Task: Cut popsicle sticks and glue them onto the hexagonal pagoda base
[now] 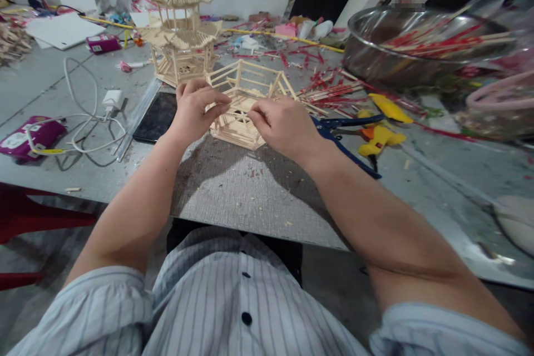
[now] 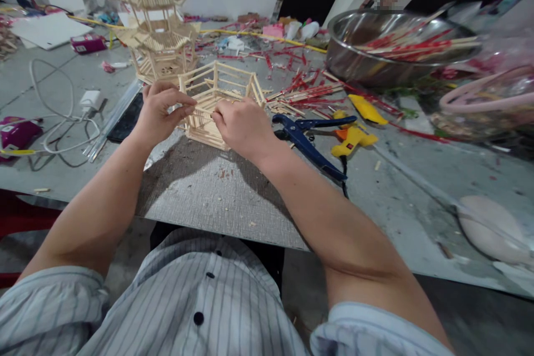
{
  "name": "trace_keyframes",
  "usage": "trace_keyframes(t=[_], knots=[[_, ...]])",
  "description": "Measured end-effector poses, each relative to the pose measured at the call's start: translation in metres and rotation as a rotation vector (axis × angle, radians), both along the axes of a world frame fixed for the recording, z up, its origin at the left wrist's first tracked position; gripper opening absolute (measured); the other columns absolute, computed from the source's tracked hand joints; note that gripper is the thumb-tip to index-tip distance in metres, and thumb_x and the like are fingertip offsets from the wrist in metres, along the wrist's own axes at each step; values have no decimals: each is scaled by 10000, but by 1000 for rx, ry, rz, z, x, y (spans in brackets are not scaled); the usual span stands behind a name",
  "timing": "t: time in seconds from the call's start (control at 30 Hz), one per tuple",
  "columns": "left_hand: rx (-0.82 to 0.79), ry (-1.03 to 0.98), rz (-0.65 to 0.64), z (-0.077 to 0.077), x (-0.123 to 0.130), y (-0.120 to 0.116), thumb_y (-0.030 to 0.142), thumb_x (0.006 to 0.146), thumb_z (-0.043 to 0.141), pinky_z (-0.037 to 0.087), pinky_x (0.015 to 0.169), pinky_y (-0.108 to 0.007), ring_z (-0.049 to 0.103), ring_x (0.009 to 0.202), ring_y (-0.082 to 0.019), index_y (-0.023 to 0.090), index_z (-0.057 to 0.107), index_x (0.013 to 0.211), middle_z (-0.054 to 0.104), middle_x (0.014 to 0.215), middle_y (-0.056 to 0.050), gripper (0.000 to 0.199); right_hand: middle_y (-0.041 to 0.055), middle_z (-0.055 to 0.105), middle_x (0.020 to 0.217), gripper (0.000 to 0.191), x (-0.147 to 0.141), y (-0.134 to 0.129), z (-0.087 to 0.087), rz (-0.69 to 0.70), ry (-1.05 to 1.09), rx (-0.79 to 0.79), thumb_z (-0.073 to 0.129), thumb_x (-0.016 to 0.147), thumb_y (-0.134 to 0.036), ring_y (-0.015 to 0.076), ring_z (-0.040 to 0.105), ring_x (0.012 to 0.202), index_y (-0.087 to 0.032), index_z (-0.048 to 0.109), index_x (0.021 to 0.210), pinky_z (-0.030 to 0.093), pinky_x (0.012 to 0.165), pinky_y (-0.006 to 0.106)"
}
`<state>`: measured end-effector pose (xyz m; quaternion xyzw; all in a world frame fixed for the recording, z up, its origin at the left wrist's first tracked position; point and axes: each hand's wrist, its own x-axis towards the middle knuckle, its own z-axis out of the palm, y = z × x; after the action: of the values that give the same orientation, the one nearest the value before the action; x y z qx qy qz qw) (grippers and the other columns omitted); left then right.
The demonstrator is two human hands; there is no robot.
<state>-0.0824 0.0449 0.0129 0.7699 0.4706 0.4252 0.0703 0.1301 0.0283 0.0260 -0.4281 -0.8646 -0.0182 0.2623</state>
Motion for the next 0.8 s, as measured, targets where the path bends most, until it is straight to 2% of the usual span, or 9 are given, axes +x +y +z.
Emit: trace_keyframes(t=[0.2,0.6,0.8], knots=[[101,167,18,-7,-1,4,348,882,676,279,1057,-507,548,1124,-279,284,709,906,673,923,-31,77,90,658,792,251,4,-4,5,-63,-62,-59,439,934,-284,212,568,764,-170,660,907,380,754,341],[145,182,28,-9,2,2,337,884,669,320,1034,-484,564,1084,-266,278,710,986,685,937,-30,125,96,667,820,275,5,-3,1,-107,-64,-40,423,941,-278,216,568,781,-156,668,961,370,727,330],[152,165,38,-9,3,3,322,870,688,326,1023,-488,579,1063,-258,285,724,924,684,923,-16,74,93,655,810,286,7,0,-3,-73,-68,4,411,953,-296,228,554,819,-170,668,956,365,744,340]])
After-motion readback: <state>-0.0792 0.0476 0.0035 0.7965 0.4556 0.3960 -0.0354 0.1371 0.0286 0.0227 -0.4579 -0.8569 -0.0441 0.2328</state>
